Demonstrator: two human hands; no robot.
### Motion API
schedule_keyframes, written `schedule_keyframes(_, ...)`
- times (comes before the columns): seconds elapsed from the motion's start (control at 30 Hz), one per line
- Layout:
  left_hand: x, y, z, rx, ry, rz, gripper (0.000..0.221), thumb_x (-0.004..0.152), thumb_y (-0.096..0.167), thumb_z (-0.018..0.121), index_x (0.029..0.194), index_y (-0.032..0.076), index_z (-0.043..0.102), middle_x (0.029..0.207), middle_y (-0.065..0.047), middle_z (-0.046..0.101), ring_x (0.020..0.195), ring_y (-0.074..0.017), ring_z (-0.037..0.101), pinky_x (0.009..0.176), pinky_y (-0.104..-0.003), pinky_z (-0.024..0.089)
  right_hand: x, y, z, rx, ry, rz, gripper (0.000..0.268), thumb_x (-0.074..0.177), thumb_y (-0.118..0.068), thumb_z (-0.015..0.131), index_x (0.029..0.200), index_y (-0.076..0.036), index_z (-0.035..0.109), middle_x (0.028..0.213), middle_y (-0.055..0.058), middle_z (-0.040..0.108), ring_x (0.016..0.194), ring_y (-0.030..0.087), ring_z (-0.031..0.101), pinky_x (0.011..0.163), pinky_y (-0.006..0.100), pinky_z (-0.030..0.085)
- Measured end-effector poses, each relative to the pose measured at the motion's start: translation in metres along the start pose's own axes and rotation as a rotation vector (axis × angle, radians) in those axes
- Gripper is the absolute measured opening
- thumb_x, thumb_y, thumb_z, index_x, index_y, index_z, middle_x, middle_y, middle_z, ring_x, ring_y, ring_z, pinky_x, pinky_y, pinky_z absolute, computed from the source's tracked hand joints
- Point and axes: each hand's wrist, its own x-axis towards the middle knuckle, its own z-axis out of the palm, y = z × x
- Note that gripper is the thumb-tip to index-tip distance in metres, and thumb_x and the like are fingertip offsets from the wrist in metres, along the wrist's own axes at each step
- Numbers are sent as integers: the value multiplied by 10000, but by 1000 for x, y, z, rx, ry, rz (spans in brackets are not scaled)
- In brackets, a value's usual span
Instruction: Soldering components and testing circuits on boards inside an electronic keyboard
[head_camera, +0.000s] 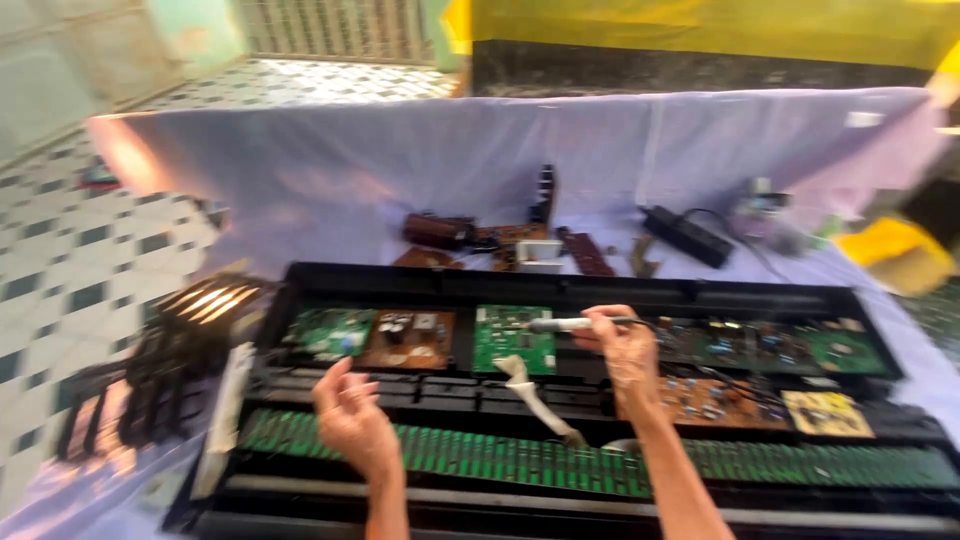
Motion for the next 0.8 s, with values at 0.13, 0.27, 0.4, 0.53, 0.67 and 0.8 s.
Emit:
schedule_keyframes(0.13,-5,6,1,-61,-27,39,207,1066,29,558,1225,47,689,911,-115,675,688,-196,674,671,-298,550,1,-4,-5,14,11,-7,140,966,-155,666,982,-21,704,886,210,761,801,304,795,713,358,689)
schedule_keyframes(0.27,-12,29,0,-38,-32,35,279,1054,-69,498,1260,-21,679,957,-197,686,775,-262,681,686,-335,569,-4,-19,-4,-24,-21,9,137,963,-166,663,976,-36,703,904,246,791,804,326,823,728,379,708)
schedule_keyframes(0.4,-17,45,0,71,-45,20,212,1153,-31,510,1289,-32,673,984,-205,675,791,-269,666,702,-359,564,-6,-26,-5,-56,-41,10,132,963,-181,666,984,-61,716,941,212,800,867,313,834,741,375,714)
schedule_keyframes(0.53,-16,29,-1,99,-74,34,243,1139,-48,501,1328,-41,653,1004,-204,673,812,-284,676,705,-359,561,-6,-30,-7,-41,-10,23,137,948,-181,686,965,-51,724,879,194,799,832,277,827,729,353,716)
schedule_keyframes(0.67,-11,0,-1,99,-103,106,222,1219,-3,486,1364,-100,624,992,-259,667,786,-315,675,695,-354,566,-5,-31,-10,-16,5,16,163,949,-220,681,967,-63,722,903,186,805,838,279,831,730,359,714)
schedule_keyframes(0.8,-8,-15,3,94,-120,71,238,1242,37,477,1401,-91,600,1007,-247,643,796,-335,674,678,-369,553,-7,-35,-11,3,21,46,168,943,-212,670,961,-54,724,896,200,793,815,281,827,724,360,712)
